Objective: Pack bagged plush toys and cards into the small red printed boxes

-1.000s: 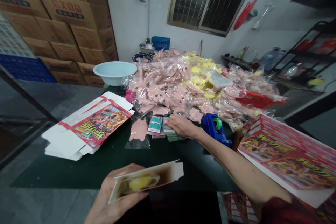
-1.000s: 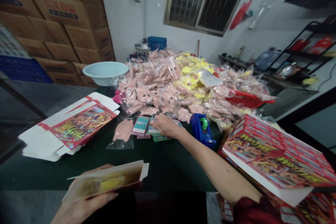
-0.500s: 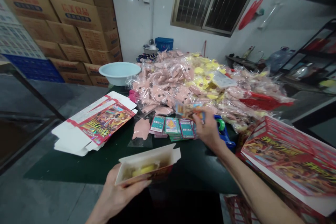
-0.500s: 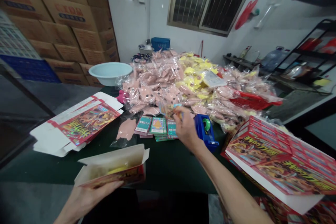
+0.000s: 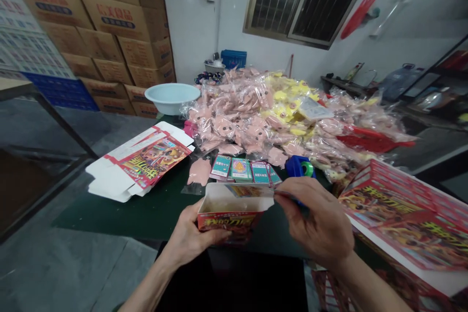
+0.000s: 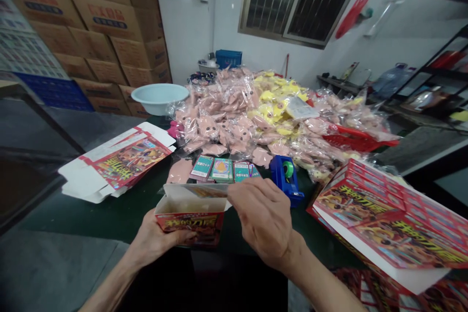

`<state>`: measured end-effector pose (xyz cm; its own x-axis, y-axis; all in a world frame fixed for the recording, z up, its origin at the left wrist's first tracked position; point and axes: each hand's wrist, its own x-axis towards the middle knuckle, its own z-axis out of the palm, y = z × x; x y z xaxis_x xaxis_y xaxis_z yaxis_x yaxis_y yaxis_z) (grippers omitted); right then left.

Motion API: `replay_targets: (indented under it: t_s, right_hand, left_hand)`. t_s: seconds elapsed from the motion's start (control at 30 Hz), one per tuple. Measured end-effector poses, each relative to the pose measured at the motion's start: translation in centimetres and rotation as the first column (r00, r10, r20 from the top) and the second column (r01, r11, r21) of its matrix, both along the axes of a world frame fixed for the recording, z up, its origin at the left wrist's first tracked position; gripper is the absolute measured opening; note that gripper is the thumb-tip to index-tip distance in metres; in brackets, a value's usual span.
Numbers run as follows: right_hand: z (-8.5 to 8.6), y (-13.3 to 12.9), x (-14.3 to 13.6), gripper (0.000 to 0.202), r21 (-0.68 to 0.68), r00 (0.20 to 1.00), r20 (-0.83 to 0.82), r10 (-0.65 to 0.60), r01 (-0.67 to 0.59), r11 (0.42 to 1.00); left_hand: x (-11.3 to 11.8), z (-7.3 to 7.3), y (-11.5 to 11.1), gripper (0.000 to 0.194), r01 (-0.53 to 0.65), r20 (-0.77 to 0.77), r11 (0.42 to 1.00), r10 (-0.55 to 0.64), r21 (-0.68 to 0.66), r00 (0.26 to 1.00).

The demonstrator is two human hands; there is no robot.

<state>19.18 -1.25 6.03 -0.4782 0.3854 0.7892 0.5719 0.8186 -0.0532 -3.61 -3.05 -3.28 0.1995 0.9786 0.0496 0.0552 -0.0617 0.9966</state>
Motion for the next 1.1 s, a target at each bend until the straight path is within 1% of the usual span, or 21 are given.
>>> replay_targets:
  t_s: [0.1,0.13,0.2,0.27,0.37,0.43,0.5,0.53,0.6,0.63,0.67,0.7,0.73,0.77,0.8,0.83,0.87,0.93,1.0,1.03,1.1]
  right_hand:
    - [0.9,-0.1,0.6,0.053,-0.022,0.973,0.213,0.092,-0.089,0.996]
    - [1.2,-0.3,0.5,0.051,-0.022,0.96,0.265,0.088,-0.085,0.996]
    - [1.5,-0.7,-0.2,0.042,0.005,0.947,0.322,-0.001,0.0,1.0]
    - [1.0,-1.1,-1.6,0.036,0.029,0.935,0.342,-0.092,0.088,0.996]
    - [-0.8,-1.5,-3.9,0.046,-0.008,0.943,0.32,-0.096,0.104,0.995]
    - [-2.1,-1.8,-5.0,0.049,-0.04,0.958,0.27,-0.099,0.114,0.993]
    - [-2.7,-2.0,-5.4,0.043,-0.094,0.967,0.227,-0.117,0.141,0.985]
    - [-2.7,-2.1,-5.3,0.04,-0.105,0.975,0.187,-0.121,0.142,0.984]
    - [-2.7,-2.2,-4.8,0.038,-0.071,0.99,0.025,-0.142,0.143,0.987]
    - [-2.9,-2.3,-4.4,0.04,-0.041,0.98,-0.111,-0.163,0.16,0.986]
    - [-3.2,-2.3,-4.0,0.043,-0.043,0.945,-0.264,-0.195,0.191,0.981]
    - [-3.7,-2.3,-3.6,0.046,-0.098,0.888,-0.396,-0.234,0.212,0.972]
    - [-4.5,-2.2,-3.4,0.046,-0.197,0.827,-0.492,-0.271,0.197,0.96]
    - [-5.5,-2.0,-3.4,0.045,-0.308,0.78,-0.552,-0.296,0.14,0.941]
    - [-6.7,-1.7,-3.5,0.043,-0.402,0.746,-0.591,-0.306,0.057,0.914]
    - [-7.8,-1.3,-3.8,0.043,-0.467,0.728,-0.615,-0.303,-0.027,0.884]
    - [-8.9,-0.9,-4.1,0.042,-0.492,0.713,-0.64,-0.286,-0.093,0.866]
    - [-10.6,0.0,-5.0,0.042,-0.452,0.679,-0.691,-0.247,-0.14,0.881]
    - [-11.3,0.6,-5.7,0.046,-0.385,0.679,-0.702,-0.214,-0.11,0.916]
    - [-11.3,0.7,-5.8,0.048,-0.362,0.705,-0.682,-0.196,-0.092,0.928]
    - [-10.9,0.7,-5.6,0.051,-0.339,0.786,-0.598,-0.158,-0.07,0.938]
  left_hand:
    - [0.0,0.3,0.0,0.037,0.031,-0.008,0.999,-0.031,0.022,0.999]
    - [0.0,0.5,0.0,0.036,0.049,-0.017,0.999,-0.048,0.024,0.999]
    - [0.0,0.8,0.1,0.034,0.092,-0.032,0.996,-0.091,0.018,0.995]
    - [0.1,0.9,0.2,0.034,0.117,-0.022,0.993,-0.116,0.022,0.993]
    - [0.2,0.6,0.4,0.03,0.103,0.005,0.99,-0.104,0.1,0.995]
    - [0.2,0.3,0.4,0.027,0.087,-0.004,0.982,-0.087,0.167,0.996]
    - [0.4,-0.1,0.3,0.03,0.06,-0.018,0.975,-0.057,0.216,0.998]
    - [0.6,-0.3,0.2,0.036,0.018,-0.011,0.97,-0.016,0.242,1.0]
    - [0.9,-0.8,0.0,0.054,-0.151,0.028,0.94,0.15,0.305,0.988]
    - [1.0,-1.0,-0.1,0.064,-0.263,0.053,0.9,0.261,0.347,0.964]
    - [1.2,-1.3,-0.1,0.073,-0.377,0.084,0.836,0.376,0.399,0.923]
    - [1.2,-1.5,0.0,0.078,-0.463,0.109,0.76,0.469,0.456,0.877]
    - [1.3,-1.8,0.1,0.079,-0.501,0.113,0.697,0.523,0.514,0.845]
    - [1.3,-2.0,0.3,0.076,-0.487,0.089,0.661,0.54,0.571,0.837]
    - [1.3,-2.2,0.7,0.07,-0.437,0.046,0.648,0.527,0.623,0.848]
    - [1.3,-2.4,1.0,0.064,-0.374,-0.003,0.65,0.501,0.662,0.866]
    - [1.2,-2.5,1.3,0.059,-0.317,-0.047,0.658,0.473,0.683,0.88]
    - [0.9,-2.6,1.8,0.056,-0.285,-0.074,0.659,0.461,0.696,0.884]
    - [0.4,-2.3,1.9,0.056,-0.31,-0.052,0.655,0.472,0.689,0.88]
    - [0.1,-2.0,1.8,0.054,-0.308,-0.051,0.665,0.462,0.68,0.885]
    - [-0.3,-1.1,1.5,0.042,-0.269,-0.068,0.698,0.414,0.664,0.908]
